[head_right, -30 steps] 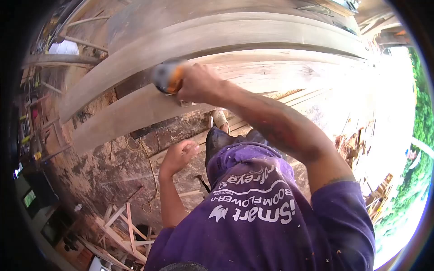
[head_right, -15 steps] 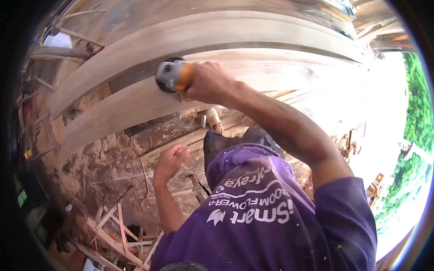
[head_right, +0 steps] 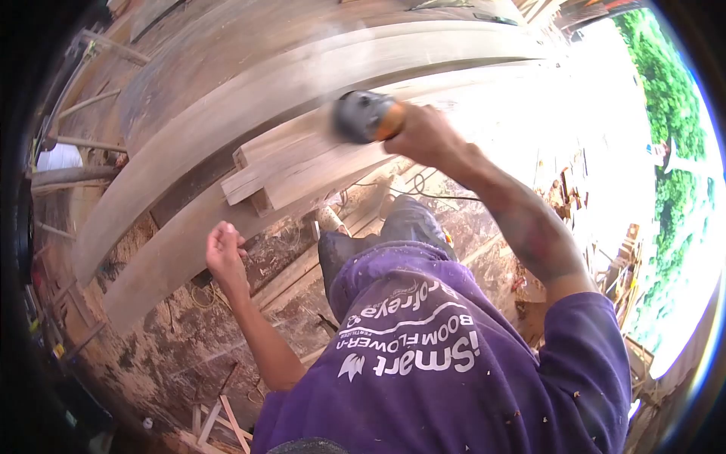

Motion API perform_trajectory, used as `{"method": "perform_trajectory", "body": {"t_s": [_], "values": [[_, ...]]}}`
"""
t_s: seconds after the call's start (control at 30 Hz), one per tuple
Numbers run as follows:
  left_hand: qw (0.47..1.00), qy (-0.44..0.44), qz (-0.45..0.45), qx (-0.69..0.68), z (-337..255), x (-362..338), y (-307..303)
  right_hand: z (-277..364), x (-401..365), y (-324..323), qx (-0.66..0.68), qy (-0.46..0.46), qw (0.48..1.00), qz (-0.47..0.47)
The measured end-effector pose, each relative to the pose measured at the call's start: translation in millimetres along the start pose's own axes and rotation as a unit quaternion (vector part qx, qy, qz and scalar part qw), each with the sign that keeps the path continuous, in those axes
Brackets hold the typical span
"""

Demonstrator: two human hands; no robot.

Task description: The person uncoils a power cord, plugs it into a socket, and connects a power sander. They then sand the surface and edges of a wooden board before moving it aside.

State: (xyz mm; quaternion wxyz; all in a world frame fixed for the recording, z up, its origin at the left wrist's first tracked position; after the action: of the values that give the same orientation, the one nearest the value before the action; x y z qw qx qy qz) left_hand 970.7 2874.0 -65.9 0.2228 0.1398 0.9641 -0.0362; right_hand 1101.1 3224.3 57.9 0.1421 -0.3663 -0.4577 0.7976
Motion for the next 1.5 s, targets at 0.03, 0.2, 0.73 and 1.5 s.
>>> {"method": "perform_trajectory", "body": {"t_s": [0.03, 0.2, 0.73, 1.5], "values": [[0.997, 0.07, -0.042, -0.006, -1, 15, 10, -30, 3, -4, -0.012, 0.009, 0.999, -0.05], [0.98, 0.135, -0.042, 0.143, -15, 59, 36, -166, 5, -46, 0.009, 0.25, 0.965, -0.076], [0.987, -0.017, -0.032, 0.158, -15, 104, 7, -54, -5, 14, 0.08, 0.062, 0.994, 0.038], [0.813, 0.029, -0.387, 0.434, -8, 103, 61, -502, 42, -166, 0.103, 0.375, 0.913, -0.126]]}}
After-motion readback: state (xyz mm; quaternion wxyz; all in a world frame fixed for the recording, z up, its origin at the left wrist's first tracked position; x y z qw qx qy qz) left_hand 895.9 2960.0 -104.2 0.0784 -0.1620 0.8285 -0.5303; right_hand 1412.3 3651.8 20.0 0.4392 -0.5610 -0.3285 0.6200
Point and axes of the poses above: each hand's wrist, its own x-axis towards the middle knuckle, its own y-axis out of the palm, z = x × y, the point moved 1 cm from there along x, towards the middle knuckle, and after that the axes turned 10 degrees about -x, right-handed, at the moved point
